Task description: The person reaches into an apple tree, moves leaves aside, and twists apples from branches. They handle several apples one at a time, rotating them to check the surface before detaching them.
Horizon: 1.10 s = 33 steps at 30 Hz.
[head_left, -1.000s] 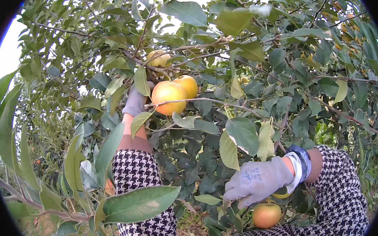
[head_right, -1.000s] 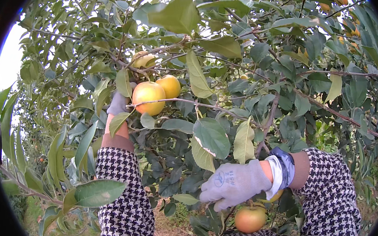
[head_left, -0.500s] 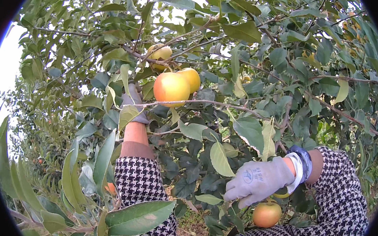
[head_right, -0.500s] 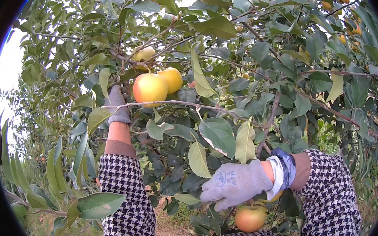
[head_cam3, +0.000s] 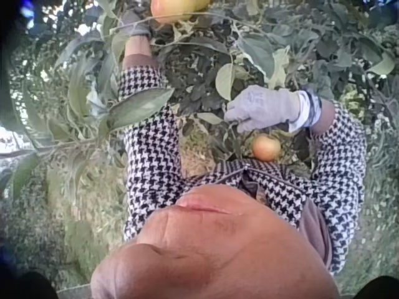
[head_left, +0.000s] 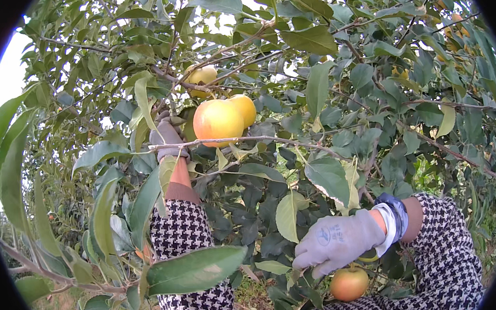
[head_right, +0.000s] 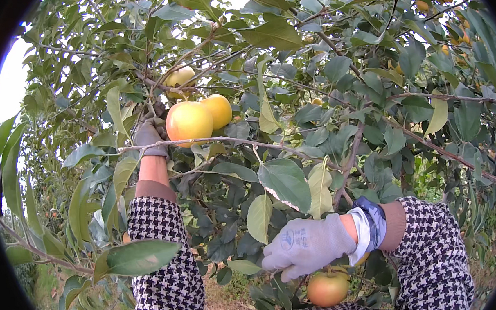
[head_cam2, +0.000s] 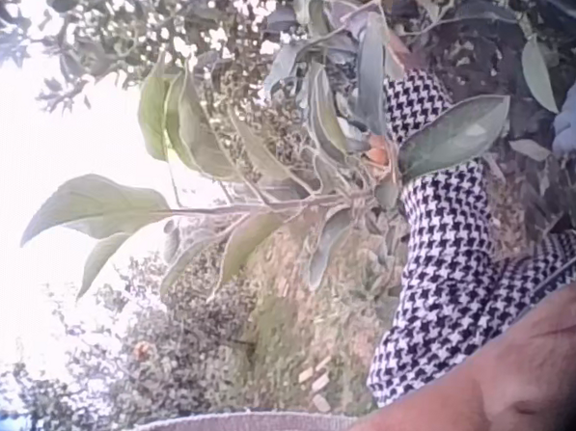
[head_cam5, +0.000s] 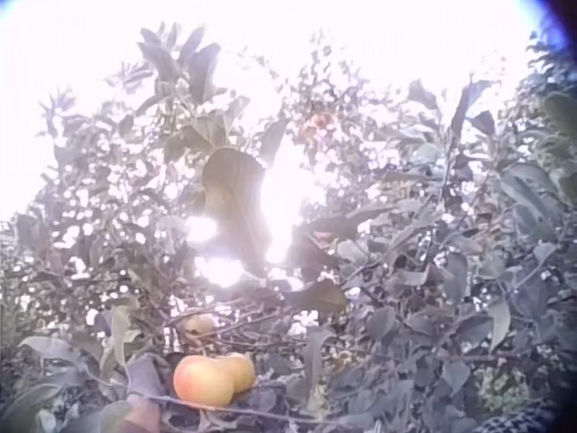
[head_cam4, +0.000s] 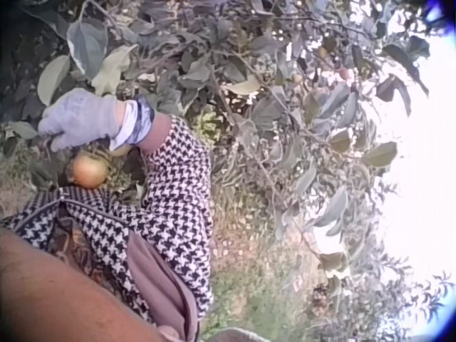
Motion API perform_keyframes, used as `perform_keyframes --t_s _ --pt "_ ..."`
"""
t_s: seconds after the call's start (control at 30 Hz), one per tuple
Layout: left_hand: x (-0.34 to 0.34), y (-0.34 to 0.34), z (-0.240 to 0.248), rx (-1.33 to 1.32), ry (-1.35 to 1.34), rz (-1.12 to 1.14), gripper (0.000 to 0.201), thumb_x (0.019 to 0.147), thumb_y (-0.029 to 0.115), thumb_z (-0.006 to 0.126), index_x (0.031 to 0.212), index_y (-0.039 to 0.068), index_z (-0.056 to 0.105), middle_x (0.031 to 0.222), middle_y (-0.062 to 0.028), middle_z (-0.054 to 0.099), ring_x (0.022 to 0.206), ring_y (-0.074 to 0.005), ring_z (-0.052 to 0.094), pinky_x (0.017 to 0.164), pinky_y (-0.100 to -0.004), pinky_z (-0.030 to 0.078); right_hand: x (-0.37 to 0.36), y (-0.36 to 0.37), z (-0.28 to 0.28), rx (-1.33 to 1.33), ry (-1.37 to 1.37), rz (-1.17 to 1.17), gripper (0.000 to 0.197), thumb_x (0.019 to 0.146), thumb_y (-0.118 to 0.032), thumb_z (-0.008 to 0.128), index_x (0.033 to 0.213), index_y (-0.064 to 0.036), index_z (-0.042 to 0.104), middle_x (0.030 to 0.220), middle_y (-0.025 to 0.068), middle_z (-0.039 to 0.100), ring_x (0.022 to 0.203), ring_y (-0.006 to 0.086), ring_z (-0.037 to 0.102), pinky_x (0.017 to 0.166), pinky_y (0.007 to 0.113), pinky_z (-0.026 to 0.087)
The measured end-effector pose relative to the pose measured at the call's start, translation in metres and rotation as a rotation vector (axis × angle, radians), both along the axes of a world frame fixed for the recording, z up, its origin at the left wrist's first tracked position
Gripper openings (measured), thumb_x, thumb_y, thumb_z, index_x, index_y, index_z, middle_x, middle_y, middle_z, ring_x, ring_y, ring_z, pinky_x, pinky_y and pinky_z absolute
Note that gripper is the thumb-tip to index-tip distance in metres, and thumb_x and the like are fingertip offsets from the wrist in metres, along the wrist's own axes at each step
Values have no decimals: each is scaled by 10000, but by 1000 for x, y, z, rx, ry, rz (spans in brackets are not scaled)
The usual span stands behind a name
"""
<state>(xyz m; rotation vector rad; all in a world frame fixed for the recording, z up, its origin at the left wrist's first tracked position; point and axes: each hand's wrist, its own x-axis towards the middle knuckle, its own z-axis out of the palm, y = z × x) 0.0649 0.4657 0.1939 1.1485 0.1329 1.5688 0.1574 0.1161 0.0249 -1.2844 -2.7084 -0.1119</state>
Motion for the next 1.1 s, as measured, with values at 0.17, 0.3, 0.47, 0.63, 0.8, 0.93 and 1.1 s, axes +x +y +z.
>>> perform_keyframes --t_s 0.17,0.3,0.47,0.63,0.8,0.93,1.1 --pt "-31 40 5 255 620 593 224 906 43 536 1086 38 669 774 -26 657 586 -79 540 496 -225 431 -7 2 3 17 -17 29 295 875 -327 629 964 -67 522 900 120 560 824 354 611 671 452 497" --pt "-16 29 8 347 297 275 223 889 30 572 1053 6 722 839 -28 690 645 -78 582 546 -221 457 -5 4 1 12 -32 21 292 876 -327 629 973 -72 525 900 116 564 823 350 612 671 455 494" --pt "-17 -9 24 216 -60 -109 127 891 158 640 897 55 714 803 -29 664 677 -119 584 623 -237 460 -7 4 2 36 -18 34 295 875 -329 629 982 -72 532 902 115 570 819 347 617 672 453 496" --pt "-11 -47 15 328 -244 216 120 867 159 676 884 45 707 805 -14 662 688 -100 574 614 -241 449 -4 1 5 -16 -87 -24 314 907 -330 614 1091 -83 549 931 109 574 857 322 614 698 436 495" --pt "-15 -16 14 416 -25 119 154 894 174 661 903 23 694 831 -34 668 698 -128 594 653 -268 488 -4 2 -1 24 -5 23 288 866 -312 628 989 -65 547 909 123 566 830 347 615 680 450 504" --pt "0 7 21 274 38 -391 248 932 297 648 982 55 649 858 -63 648 666 -138 581 555 -277 476 -7 1 4 3 -28 27 290 866 -315 628 989 -66 545 909 128 560 828 349 615 681 451 503" --pt "30 61 34 597 -8 -254 291 971 236 560 1199 57 584 1109 -87 653 991 -244 645 885 -392 539 -11 2 5 13 -38 40 294 862 -320 631 992 -70 545 917 126 563 830 353 614 690 455 502"
